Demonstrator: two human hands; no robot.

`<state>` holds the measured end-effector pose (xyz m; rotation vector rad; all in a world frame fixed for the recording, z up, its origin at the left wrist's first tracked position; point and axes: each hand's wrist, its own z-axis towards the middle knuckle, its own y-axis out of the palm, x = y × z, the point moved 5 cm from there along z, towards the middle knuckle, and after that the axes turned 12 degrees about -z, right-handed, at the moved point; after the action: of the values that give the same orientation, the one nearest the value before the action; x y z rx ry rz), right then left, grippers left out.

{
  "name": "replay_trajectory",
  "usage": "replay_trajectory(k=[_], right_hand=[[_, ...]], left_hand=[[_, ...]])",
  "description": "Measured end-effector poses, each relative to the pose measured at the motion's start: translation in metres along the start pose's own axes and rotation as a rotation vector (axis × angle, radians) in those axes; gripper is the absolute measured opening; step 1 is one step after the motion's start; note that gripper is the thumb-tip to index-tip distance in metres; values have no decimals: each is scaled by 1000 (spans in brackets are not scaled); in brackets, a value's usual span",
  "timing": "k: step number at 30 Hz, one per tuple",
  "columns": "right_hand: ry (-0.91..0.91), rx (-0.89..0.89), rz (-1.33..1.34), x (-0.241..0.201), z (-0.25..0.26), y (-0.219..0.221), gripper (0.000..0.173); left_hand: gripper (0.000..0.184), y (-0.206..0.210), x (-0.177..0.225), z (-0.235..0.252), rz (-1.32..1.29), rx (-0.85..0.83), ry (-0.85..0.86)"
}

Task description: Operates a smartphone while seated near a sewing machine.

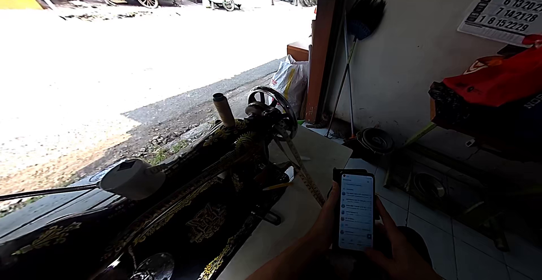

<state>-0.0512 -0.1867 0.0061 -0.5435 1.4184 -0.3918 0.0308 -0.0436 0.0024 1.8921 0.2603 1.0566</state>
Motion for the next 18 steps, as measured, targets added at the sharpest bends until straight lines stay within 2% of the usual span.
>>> replay_trajectory(k=[5,12,18], right_hand=[[51,31,45,-21,3,-1,109],[98,301,-111,-6,1,18,117],[113,223,-67,-7,0,12,117]], left_hand=[[67,2,1,-1,-9,-26,7],[66,-1,-1,1,20,-17,16],[65,0,0,1,10,4,12]])
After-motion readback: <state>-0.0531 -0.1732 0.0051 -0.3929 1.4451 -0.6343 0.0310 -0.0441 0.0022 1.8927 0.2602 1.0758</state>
